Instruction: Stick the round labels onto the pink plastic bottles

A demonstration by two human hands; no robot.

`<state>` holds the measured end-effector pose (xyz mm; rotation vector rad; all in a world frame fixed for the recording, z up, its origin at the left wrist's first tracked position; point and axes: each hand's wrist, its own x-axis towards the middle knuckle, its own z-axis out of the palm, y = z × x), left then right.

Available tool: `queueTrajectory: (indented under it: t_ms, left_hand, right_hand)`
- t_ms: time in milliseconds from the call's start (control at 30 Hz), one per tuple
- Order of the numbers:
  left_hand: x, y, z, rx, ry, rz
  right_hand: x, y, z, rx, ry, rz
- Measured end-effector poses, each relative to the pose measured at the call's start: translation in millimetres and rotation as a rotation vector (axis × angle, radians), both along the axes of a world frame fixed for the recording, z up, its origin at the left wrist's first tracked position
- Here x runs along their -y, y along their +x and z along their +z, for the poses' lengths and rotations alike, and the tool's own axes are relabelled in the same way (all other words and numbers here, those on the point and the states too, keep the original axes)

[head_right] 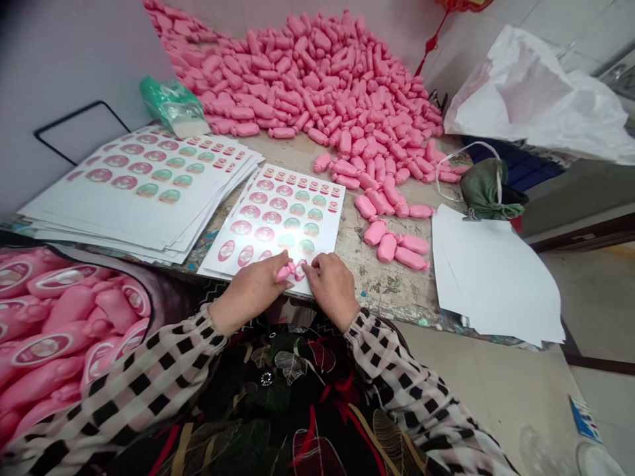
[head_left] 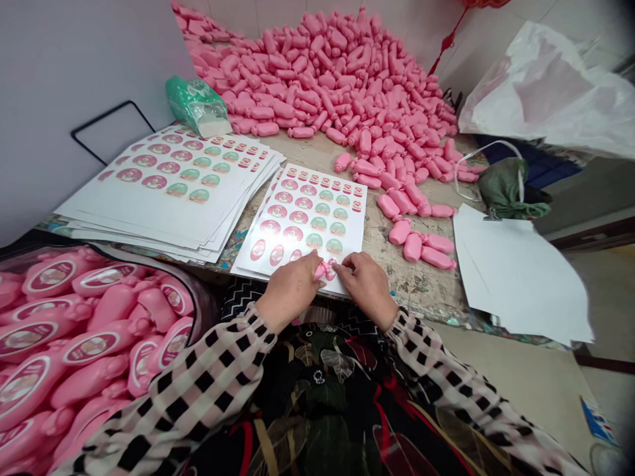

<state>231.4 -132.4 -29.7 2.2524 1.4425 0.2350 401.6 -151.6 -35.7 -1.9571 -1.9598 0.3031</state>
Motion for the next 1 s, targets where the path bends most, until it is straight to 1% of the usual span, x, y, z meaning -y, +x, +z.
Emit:
queueTrajectory:
  t_ms: [100,167,267,400,500,633,767,900,1000]
  left_hand:
    - [-0.6,0.7,-1.5,0.015,0.004,0.002]
    - [-0.9,0.8,-2.4,0.024,0.000,0.003]
    - [-1.0,0.9,-2.3,0.020,-0.015,0.005]
    - [-0.8,1.1,-1.6,0.014,-0.034,0.005]
    - [-0.6,0.9,-0.7,0.023,-0.048,0.009]
    - [0.1,0.2,2.1,0.039,-0.044,0.002]
    - [0.1,-1.0,3.5,0.057,-0.056,-0.007]
    - [-1.2,-3.4,4.6,0.172,-0.082,0.024]
    - [-1.4,-5.1,11.8,0.398,-0.152,0.149]
  right_hand:
    - [0.3,-2.8,1.1,-0.002,-0.009,-0.051]
    - [1.8,-4.9,1.4,-0.015,0.026,-0.074]
    - [5.2,-7.6,1.8,-0.049,0.095,-0.075]
    - [8.6,-8.2,-0.2,-0.125,0.132,-0.071]
    - [9.2,-6.0,-7.0,-0.249,0.129,-0.099]
    - [7.9,0.0,-16.8,-0.472,0.146,-0.212]
    - [5.1,10.1,-16.4,-0.587,0.227,-0.288]
    - [5.1,19.0,-11.4,-0.619,0.183,-0.291]
    - [8.5,20.5,-5.2,-0.658,0.138,-0.270]
